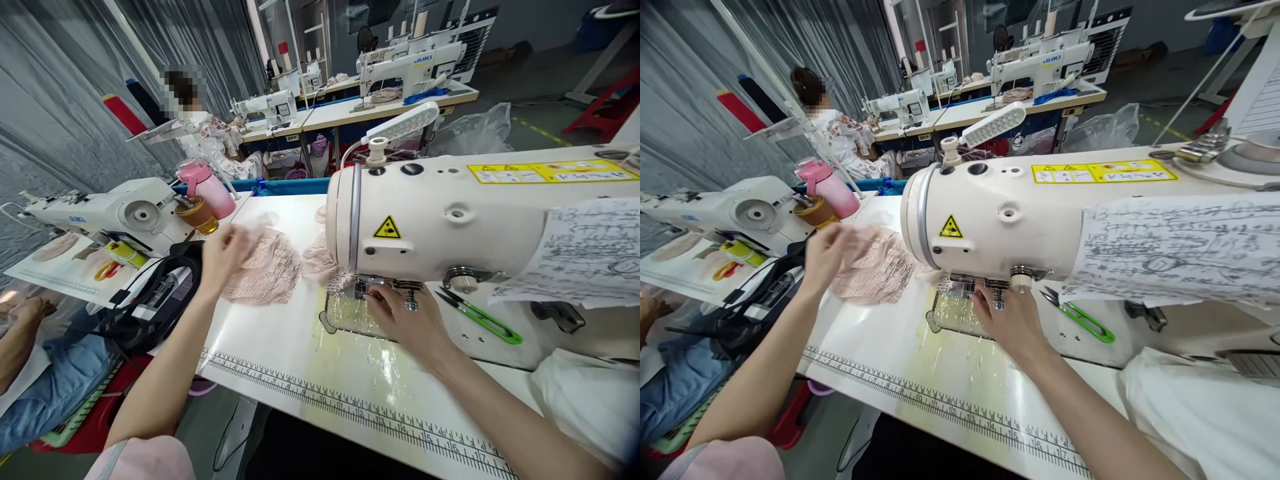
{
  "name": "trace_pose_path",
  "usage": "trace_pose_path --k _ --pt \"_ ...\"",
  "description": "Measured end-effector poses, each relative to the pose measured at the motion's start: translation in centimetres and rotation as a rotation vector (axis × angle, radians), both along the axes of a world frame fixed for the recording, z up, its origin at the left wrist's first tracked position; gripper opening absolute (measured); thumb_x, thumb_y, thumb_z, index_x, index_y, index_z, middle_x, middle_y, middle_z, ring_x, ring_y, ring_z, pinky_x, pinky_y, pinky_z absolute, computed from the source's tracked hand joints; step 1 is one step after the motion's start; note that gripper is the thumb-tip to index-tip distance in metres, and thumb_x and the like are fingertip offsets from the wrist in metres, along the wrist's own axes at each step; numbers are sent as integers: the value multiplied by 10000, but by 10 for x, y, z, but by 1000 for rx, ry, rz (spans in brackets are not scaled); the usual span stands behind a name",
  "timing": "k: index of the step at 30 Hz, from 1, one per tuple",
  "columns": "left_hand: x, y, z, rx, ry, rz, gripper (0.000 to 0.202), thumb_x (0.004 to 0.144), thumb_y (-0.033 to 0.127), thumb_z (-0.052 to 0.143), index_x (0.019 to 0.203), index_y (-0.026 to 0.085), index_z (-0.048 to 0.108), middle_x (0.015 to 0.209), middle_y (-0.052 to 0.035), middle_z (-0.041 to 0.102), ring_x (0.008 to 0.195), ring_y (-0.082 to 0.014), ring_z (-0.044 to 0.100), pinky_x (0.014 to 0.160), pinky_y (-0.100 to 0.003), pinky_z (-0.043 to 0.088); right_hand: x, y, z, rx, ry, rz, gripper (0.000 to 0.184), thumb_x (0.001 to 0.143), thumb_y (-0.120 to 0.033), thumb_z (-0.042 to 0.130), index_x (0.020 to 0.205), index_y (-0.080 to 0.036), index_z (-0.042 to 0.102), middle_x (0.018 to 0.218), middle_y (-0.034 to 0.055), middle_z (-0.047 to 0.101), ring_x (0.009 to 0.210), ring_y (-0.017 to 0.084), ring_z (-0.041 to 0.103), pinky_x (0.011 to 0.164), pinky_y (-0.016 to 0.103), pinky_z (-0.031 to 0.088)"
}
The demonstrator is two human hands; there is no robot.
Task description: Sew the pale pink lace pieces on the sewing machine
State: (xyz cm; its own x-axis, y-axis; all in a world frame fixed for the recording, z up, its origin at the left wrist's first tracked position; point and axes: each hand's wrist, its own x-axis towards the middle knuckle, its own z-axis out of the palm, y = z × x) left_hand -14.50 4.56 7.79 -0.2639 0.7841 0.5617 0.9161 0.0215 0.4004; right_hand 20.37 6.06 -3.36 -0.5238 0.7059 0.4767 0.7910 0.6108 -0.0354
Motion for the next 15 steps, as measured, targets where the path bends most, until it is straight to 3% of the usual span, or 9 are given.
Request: trace_pose_path --k 3,6,8,10,13,15 --pt "1 -9 22 316 -15 177 231 975 334 335 874 175 470 809 5 463 769 -135 434 733 -254 365 0 0 5 -6 16 12 347 999 -341 383 1075 -199 690 637 37 653 584 163 481 652 329 311" --pt "12 -26 40 458 80 170 199 955 337 427 870 167 487 754 28 423 694 -118 412 719 -252 344 -1 -1 8 -55 67 10 333 992 -330 392 1069 -209 692 676 40 671 587 159 485 689 338 348" --pt "20 -33 48 429 167 82 195 934 343 483 902 158 536 735 35 461 645 -104 426 677 -241 339 -2 -2 9 -76 101 22 321 982 -341 405 1082 -231 690 720 48 683 633 174 511 756 360 379" --pt "22 -32 54 304 174 35 193 923 343 510 929 161 573 696 45 482 627 -101 434 646 -229 333 -3 -2 8 -70 138 12 317 972 -359 418 1105 -240 681 751 57 687 707 200 541 831 397 389" --pt "8 -10 61 176 79 109 140 891 277 529 844 146 544 662 54 458 632 -93 410 654 -213 352 -3 -1 7 -69 148 17 304 965 -366 438 1094 -233 679 791 68 695 772 217 551 849 404 392" --pt "-8 7 66 226 -134 166 142 888 236 488 780 161 437 668 59 403 636 -84 390 692 -226 393 -3 0 7 -72 148 21 296 964 -364 448 1075 -223 684 797 72 696 773 215 549 829 392 396"
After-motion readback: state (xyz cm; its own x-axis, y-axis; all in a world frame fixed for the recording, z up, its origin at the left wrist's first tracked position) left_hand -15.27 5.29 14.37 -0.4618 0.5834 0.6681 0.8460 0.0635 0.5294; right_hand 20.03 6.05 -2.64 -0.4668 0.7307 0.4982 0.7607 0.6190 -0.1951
